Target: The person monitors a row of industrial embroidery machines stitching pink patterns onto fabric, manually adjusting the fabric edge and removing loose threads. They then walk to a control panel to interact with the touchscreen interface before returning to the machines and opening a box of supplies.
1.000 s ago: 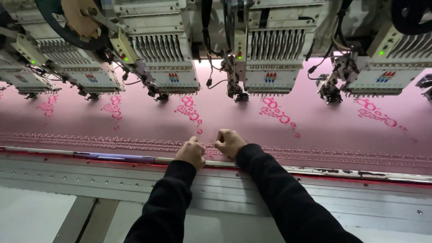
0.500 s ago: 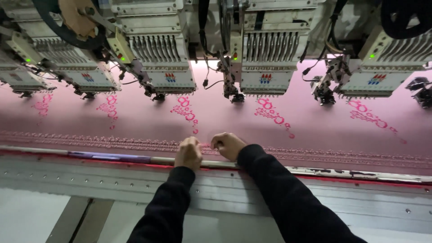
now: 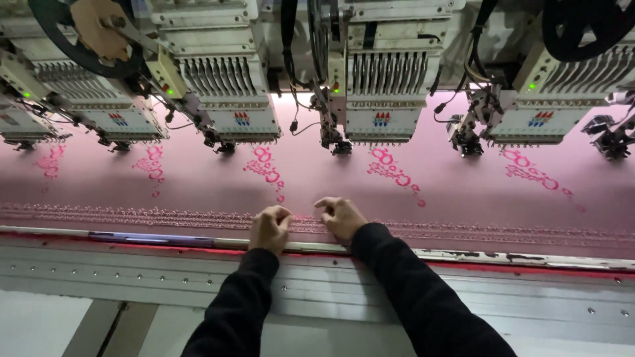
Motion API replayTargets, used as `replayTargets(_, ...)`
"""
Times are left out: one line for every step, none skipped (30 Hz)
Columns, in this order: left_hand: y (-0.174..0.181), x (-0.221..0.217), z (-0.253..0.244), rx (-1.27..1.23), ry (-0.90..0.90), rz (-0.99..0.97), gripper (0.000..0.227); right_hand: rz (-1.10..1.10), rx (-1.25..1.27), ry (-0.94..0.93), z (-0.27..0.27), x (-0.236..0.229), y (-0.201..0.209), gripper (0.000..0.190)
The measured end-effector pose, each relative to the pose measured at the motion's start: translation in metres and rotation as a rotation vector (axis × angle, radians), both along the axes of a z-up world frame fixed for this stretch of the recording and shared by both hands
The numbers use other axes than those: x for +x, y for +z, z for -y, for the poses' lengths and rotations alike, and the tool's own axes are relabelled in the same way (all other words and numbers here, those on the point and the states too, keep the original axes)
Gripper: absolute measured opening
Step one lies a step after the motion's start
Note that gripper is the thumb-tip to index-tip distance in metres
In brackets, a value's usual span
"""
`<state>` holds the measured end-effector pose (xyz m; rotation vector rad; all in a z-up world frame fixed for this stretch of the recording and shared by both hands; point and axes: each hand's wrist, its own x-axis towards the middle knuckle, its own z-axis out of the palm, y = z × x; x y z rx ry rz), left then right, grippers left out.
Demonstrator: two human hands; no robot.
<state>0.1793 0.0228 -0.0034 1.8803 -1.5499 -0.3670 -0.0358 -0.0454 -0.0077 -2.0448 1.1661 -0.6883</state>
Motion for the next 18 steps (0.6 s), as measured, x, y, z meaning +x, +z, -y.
replayTargets(-0.002, -0.001, 0.004, 0.003, 0.001, 0.0, 0.004, 0.0, 0.003, 0.001, -0.002, 0.002, 0.003, 0.036)
replayTargets(-0.005, -0.003, 0.008, 0.004, -0.048, 0.066, 0.013, -0.037, -0.042, 0.025, -0.003, 0.005, 0.006, 0.033)
replayTargets(-0.008, -0.005, 0.014, 0.001, -0.096, 0.132, 0.023, -0.074, -0.092, 0.048, -0.003, 0.006, 0.009, 0.033)
replayTargets(-0.01, -0.009, 0.013, 0.0, -0.095, 0.131, 0.023, -0.075, -0.093, 0.049, 0.002, 0.006, 0.0, 0.033)
replayTargets(-0.011, -0.011, 0.012, 0.012, -0.131, 0.258, 0.019, -0.092, -0.119, 0.018, 0.007, 0.008, -0.008, 0.023)
replayTargets(-0.011, -0.014, 0.012, 0.024, -0.166, 0.385, 0.015, -0.109, -0.145, -0.013, 0.012, 0.01, -0.016, 0.014)
replayTargets(-0.008, -0.016, 0.011, 0.025, -0.167, 0.385, 0.015, -0.109, -0.143, -0.013, 0.015, 0.011, -0.022, 0.014)
replayTargets(-0.005, -0.018, 0.01, 0.068, -0.131, 0.316, 0.019, -0.071, -0.131, -0.021, 0.019, 0.012, -0.028, 0.013)
replayTargets(-0.003, -0.021, 0.011, 0.107, -0.099, 0.248, 0.023, -0.032, -0.122, -0.034, 0.024, 0.012, -0.034, 0.012)
replayTargets(-0.001, -0.024, 0.012, 0.106, -0.103, 0.248, 0.023, -0.033, -0.123, -0.037, 0.023, 0.011, -0.031, 0.012)
replayTargets(0.001, -0.026, 0.011, 0.147, -0.061, 0.219, 0.02, -0.005, -0.107, -0.044, 0.021, 0.013, -0.028, 0.013)
replayTargets(0.003, -0.027, 0.01, 0.189, -0.02, 0.191, 0.017, 0.022, -0.091, -0.051, 0.019, 0.014, -0.025, 0.014)
replayTargets(-0.009, -0.027, 0.011, 0.19, -0.02, 0.19, 0.017, 0.022, -0.09, -0.051, 0.002, 0.014, -0.007, 0.014)
replayTargets(-0.022, -0.026, 0.012, 0.124, -0.005, 0.157, 0.013, -0.176, -0.11, -0.073, -0.014, 0.014, 0.011, 0.009)
replayTargets(-0.03, -0.023, 0.017, 0.053, 0.012, 0.127, 0.009, -0.37, -0.135, -0.094, -0.026, 0.017, 0.033, 0.008)
replayTargets(-0.014, -0.024, 0.015, 0.049, 0.015, 0.13, 0.009, -0.366, -0.14, -0.092, -0.02, 0.02, 0.036, 0.008)
replayTargets(-0.006, -0.031, 0.006, 0.007, 0.016, 0.162, 0.006, -0.373, -0.123, -0.067, -0.022, 0.019, 0.032, 0.009)
replayTargets(0.002, -0.038, -0.004, -0.035, 0.018, 0.194, 0.005, -0.379, -0.105, -0.041, -0.024, 0.017, 0.027, 0.011)
